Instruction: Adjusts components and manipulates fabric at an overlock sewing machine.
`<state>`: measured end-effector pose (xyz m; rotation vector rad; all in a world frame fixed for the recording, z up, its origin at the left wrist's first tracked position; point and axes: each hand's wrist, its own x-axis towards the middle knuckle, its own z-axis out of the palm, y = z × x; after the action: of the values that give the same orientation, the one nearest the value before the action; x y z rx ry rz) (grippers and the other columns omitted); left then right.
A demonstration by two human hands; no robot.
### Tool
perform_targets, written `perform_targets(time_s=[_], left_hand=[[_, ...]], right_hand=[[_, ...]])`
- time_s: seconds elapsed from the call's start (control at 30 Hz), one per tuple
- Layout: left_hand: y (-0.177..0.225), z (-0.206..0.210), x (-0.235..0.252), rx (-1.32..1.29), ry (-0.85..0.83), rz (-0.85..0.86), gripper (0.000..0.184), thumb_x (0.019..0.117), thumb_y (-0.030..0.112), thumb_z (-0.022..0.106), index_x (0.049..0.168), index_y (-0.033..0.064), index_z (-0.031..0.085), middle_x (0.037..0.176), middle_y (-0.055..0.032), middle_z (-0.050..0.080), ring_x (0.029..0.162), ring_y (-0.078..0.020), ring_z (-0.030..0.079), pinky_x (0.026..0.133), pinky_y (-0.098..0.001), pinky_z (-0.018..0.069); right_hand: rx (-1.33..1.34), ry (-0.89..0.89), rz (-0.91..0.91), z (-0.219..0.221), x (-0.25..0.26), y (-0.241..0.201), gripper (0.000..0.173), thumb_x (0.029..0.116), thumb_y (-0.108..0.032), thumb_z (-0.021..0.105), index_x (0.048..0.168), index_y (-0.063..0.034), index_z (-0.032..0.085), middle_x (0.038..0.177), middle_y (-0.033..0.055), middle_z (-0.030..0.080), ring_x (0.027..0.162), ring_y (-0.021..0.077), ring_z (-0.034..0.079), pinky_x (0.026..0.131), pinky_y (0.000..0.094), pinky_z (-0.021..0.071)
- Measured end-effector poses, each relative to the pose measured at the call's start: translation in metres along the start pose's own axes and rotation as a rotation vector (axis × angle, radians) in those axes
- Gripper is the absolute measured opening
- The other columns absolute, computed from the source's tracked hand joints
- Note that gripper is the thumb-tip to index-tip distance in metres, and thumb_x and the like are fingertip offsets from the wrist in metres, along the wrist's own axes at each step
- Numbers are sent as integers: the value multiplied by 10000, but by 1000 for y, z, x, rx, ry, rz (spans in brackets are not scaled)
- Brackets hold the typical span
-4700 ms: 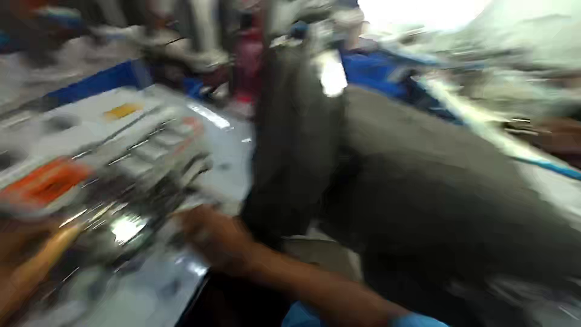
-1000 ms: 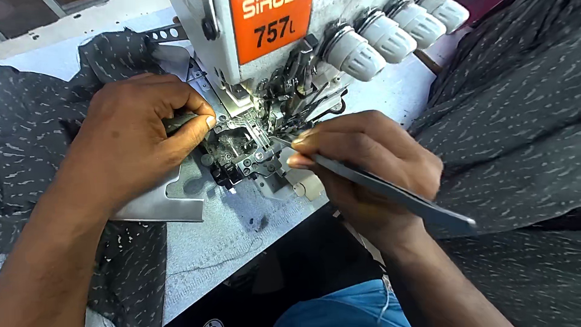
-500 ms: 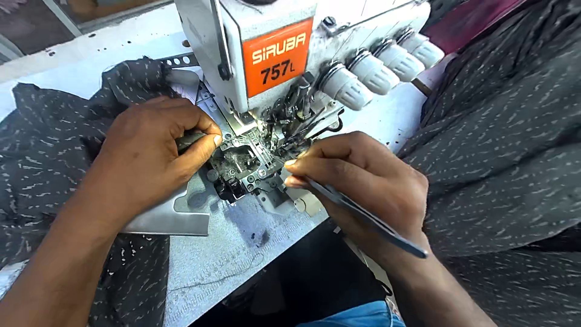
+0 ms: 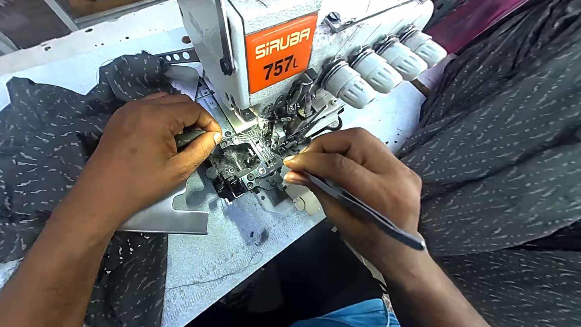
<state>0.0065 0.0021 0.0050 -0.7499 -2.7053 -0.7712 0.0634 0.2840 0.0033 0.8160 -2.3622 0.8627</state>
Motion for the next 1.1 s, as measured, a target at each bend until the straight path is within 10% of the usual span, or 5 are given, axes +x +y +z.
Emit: perform_targets(time_s=[1.1], left_hand=[[-2, 0, 0, 3, -3, 8, 208, 964, 365, 595, 973, 215, 739, 878, 96, 632, 825, -31, 572, 720, -275, 456]], right_hand=[[149, 283, -13, 18, -32, -4, 143, 892, -3, 725, 1029, -43, 715, 1039, 54, 717, 1020, 154, 719, 870, 286, 637]])
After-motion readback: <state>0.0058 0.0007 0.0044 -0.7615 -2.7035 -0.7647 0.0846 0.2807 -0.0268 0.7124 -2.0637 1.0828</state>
